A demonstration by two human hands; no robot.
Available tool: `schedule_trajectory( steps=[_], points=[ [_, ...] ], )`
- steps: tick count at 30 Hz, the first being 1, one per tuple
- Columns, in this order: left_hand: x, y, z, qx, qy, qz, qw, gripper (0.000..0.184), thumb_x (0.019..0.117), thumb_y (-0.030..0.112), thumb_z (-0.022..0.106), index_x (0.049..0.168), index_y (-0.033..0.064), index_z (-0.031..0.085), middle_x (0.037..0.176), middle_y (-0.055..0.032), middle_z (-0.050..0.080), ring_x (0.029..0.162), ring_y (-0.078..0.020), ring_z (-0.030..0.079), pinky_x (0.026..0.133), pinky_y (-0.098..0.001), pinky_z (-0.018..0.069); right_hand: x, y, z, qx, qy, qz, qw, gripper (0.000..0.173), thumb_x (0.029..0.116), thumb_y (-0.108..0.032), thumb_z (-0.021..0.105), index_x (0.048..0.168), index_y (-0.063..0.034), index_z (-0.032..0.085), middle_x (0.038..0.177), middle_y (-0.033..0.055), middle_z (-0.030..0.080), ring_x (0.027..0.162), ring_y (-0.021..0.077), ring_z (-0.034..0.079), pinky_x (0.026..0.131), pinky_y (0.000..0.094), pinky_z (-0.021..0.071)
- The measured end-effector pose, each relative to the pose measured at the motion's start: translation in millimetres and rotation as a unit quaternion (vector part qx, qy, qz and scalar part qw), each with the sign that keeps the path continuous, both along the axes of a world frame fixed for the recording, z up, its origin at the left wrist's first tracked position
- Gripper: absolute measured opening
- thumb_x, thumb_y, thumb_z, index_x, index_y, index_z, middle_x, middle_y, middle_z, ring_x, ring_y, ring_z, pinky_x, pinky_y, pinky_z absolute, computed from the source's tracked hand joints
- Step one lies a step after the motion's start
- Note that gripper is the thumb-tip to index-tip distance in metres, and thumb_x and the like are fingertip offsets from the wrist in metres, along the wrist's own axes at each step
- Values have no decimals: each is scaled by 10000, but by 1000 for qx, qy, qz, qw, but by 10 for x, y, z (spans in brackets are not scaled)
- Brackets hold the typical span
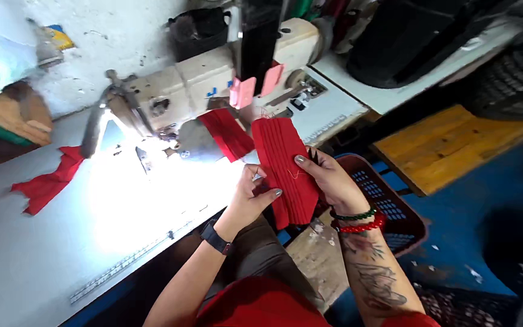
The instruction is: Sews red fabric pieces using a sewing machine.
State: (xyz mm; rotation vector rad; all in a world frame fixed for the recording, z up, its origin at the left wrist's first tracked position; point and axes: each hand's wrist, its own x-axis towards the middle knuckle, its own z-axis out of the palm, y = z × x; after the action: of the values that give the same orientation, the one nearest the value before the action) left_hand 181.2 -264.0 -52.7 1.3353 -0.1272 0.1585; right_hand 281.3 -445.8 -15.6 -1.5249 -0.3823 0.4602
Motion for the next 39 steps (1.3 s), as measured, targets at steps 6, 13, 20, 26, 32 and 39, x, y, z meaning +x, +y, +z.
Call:
schedule_trajectory(
  steps=[6,13,20,26,32,39],
  points=[
    [162,-672,-460,109,38,-103,988,221,928,42,678,1139,-22,683,1107,-88,684,950,-106,681,862,-276,588,-134,-905,-488,-62,-1,-86,994,149,1055,-207,557,1148,-104,611,886,33,705,756,113,699,691,283,607],
    [115,-1538,-1449,273,261,-248,892,303,945,96,673,1221,-28,657,1203,-179,676,1049,-227,686,957,-392,558,-459,-1869,-1740,-175,109,-85,975,277,1056,-189,561,1259,-1,579,1075,107,682,956,121,677,885,322,567],
    [47,-1812,-1860,541,211,-571,580,444,1027,323,587,1352,24,626,1321,-267,617,1280,-432,563,1064,-640,425,-917,-2032,-2365,-326,128,137,927,299,1060,-250,543,1224,-12,620,1096,181,679,1034,290,662,947,512,509],
    [53,-1886,-1641,634,251,-560,470,401,1020,351,552,1146,5,712,1266,-250,648,1243,-441,573,1018,-690,403,-834,-2076,-2879,-330,171,173,912,319,1046,-228,579,1238,22,632,1185,225,663,1114,327,642,1015,534,475],
    [180,-1908,-1997,641,176,-514,542,363,1039,214,506,1355,85,630,1487,-218,487,1441,-399,386,1119,-615,368,-752,-2092,-2793,-447,124,113,879,402,1002,-292,638,1328,-58,616,1270,217,660,1190,393,636,1022,608,482],
    [388,-1901,-2304,620,166,-543,542,374,1083,262,433,1254,13,654,1347,-222,604,1336,-387,518,1109,-606,376,-1413,-2233,-2835,-517,-9,46,854,348,989,-275,619,1248,-45,644,1332,243,608,1179,418,639,936,578,537]
  ],
)
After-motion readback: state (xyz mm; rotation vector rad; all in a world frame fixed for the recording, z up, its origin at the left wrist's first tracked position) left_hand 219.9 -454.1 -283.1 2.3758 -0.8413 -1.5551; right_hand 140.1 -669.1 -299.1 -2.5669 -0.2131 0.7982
